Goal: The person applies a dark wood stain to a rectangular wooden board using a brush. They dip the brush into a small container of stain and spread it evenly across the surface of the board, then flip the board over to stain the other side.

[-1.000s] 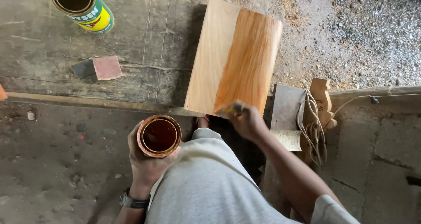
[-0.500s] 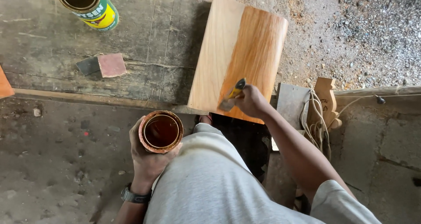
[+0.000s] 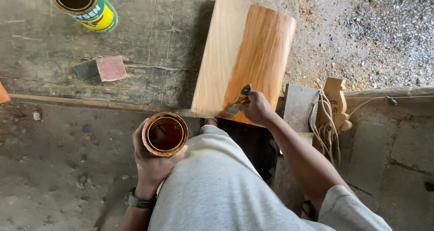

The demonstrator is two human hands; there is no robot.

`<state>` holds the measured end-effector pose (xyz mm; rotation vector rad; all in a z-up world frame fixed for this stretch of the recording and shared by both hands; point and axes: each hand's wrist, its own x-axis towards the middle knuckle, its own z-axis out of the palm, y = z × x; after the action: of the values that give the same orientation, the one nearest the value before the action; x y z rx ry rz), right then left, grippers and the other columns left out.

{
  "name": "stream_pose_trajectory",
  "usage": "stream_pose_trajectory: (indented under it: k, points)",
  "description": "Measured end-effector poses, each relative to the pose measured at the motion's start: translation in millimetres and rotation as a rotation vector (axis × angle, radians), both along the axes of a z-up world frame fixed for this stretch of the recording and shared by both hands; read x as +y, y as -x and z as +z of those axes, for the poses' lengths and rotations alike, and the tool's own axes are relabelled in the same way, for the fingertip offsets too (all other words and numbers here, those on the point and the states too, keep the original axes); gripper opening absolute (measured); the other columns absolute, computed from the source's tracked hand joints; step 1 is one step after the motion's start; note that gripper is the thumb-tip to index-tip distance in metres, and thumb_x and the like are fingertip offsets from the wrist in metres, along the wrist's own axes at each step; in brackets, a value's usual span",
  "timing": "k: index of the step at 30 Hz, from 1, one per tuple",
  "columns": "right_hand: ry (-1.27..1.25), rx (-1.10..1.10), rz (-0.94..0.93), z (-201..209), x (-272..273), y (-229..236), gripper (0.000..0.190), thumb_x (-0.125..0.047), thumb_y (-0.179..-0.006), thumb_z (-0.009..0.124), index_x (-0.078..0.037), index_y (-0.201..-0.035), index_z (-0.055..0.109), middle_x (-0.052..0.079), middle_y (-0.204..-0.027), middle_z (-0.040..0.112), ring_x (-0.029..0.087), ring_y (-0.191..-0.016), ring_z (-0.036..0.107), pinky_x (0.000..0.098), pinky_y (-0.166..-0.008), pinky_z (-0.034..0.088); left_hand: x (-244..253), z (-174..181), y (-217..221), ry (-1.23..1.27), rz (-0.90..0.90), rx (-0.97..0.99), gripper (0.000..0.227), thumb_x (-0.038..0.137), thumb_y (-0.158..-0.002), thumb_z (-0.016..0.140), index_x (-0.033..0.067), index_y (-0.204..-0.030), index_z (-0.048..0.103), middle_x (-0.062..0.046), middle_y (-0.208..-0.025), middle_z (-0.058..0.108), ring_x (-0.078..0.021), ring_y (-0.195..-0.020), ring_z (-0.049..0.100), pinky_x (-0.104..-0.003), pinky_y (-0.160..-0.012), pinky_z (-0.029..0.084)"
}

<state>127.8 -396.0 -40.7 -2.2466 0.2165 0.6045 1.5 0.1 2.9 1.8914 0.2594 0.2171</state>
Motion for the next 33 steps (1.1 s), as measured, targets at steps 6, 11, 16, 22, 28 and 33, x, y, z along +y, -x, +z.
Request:
stream_pose_trajectory:
  k: [6,11,16,22,28,33]
  points:
    - [-0.008,0.053,0.008,20.8,13.7,8.2,0.03,-0.009,-0.096,0.081,-0.007,-0.123,0.091,0.022,-0.113,0.093,0.043,-0.113,0.091,0.0568,-0.094,0.073,-6.0,7.0,-6.0,0.032,0.012,0.039,0.141,0.021,-0.047,0.127,0.0053,-0.171,0.063,-0.021,-0.158,0.069,-0.0472,-0.142,0.078,-0.062,-0.118,0.065]
    - [-0.036,0.012,-0.011,11.2,1.4,11.1,0.026,-0.007,-0.099,0.084,-0.004,-0.123,0.09,0.026,-0.115,0.091,0.046,-0.112,0.091,0.0586,-0.093,0.073,-4.7,6.9,-6.4,0.043,0.003,0.051,0.141,0.018,-0.046,0.126,0.0053,-0.171,0.063,-0.02,-0.156,0.07,-0.0476,-0.141,0.079,-0.064,-0.117,0.067]
    - [-0.092,0.039,-0.019,2.0,-3.6,10.4,0.025,-0.006,-0.101,0.085,-0.001,-0.125,0.089,0.027,-0.12,0.091,0.047,-0.118,0.09,0.0579,-0.099,0.073,-9.0,2.6,-9.0,0.002,-0.001,-0.011,0.141,0.014,-0.045,0.127,0.0021,-0.17,0.065,-0.022,-0.157,0.07,-0.0494,-0.14,0.079,-0.064,-0.112,0.068]
    - [-0.045,0.072,0.035,27.5,9.9,1.4,0.02,-0.013,-0.099,0.088,-0.01,-0.118,0.091,0.021,-0.116,0.092,0.043,-0.115,0.091,0.0579,-0.099,0.074,-6.2,-1.5,-8.5,0.062,-0.004,-0.014,0.143,0.012,-0.042,0.127,0.0025,-0.17,0.064,-0.022,-0.154,0.072,-0.0489,-0.139,0.08,-0.065,-0.111,0.068]
    - [0.001,-0.22,0.099,-25.8,-37.0,-61.2,0.017,-0.022,-0.11,0.087,-0.014,-0.095,0.083,-0.003,-0.086,0.075,0.013,-0.074,0.066,0.0388,-0.065,0.051,-7.2,10.1,-6.4,-0.227,-0.127,-0.094,0.13,0.032,-0.065,0.121,0.0013,-0.172,0.055,-0.02,-0.166,0.069,-0.0384,-0.149,0.076,-0.048,-0.126,0.069]
    - [0.182,-0.839,0.229,0.3,-33.0,-109.9,0.022,0.008,-0.112,0.079,-0.008,-0.127,0.079,0.005,-0.131,0.097,0.032,-0.109,0.095,0.0446,-0.069,0.07,-9.9,11.4,-6.6,-0.276,-0.107,-0.022,0.132,0.036,-0.06,0.121,0.0023,-0.171,0.056,-0.02,-0.165,0.07,-0.0374,-0.147,0.078,-0.049,-0.124,0.068]
